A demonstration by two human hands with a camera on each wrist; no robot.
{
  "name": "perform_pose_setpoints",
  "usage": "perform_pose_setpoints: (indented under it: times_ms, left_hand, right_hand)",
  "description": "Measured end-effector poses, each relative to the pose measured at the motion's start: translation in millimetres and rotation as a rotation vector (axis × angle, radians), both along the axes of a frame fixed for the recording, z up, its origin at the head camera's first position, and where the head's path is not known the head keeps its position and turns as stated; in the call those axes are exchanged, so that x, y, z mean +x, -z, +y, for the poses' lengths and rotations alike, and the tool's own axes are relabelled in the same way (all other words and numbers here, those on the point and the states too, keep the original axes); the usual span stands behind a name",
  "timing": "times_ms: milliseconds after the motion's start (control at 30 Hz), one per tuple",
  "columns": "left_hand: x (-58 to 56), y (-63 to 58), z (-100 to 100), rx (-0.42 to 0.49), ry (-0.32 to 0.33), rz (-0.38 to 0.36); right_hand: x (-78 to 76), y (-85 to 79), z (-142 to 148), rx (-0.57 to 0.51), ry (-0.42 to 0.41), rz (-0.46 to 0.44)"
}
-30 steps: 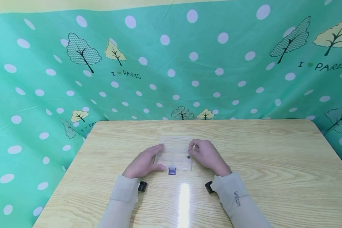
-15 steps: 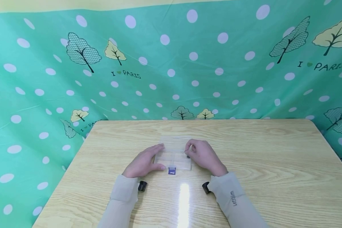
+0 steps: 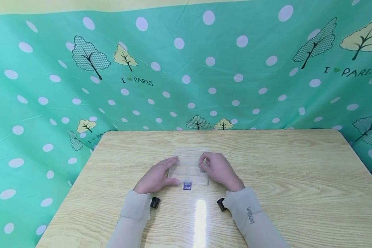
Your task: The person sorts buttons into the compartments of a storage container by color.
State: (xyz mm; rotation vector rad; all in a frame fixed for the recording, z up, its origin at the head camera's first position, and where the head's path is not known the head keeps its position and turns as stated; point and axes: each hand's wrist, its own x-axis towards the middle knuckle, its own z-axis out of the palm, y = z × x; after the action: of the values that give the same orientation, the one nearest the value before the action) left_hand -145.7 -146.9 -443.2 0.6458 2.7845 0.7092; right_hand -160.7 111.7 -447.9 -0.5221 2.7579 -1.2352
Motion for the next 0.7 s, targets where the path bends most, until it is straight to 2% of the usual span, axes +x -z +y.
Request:
perform_pose_setpoints:
  times_ms: [700]
  left_hand:
    - [-0.6,1.1,-0.7,-0.006,0.003,0.008]
  right_hand:
    - [-2.7,4.0,-9.4,0.005,-0.007,-0.007]
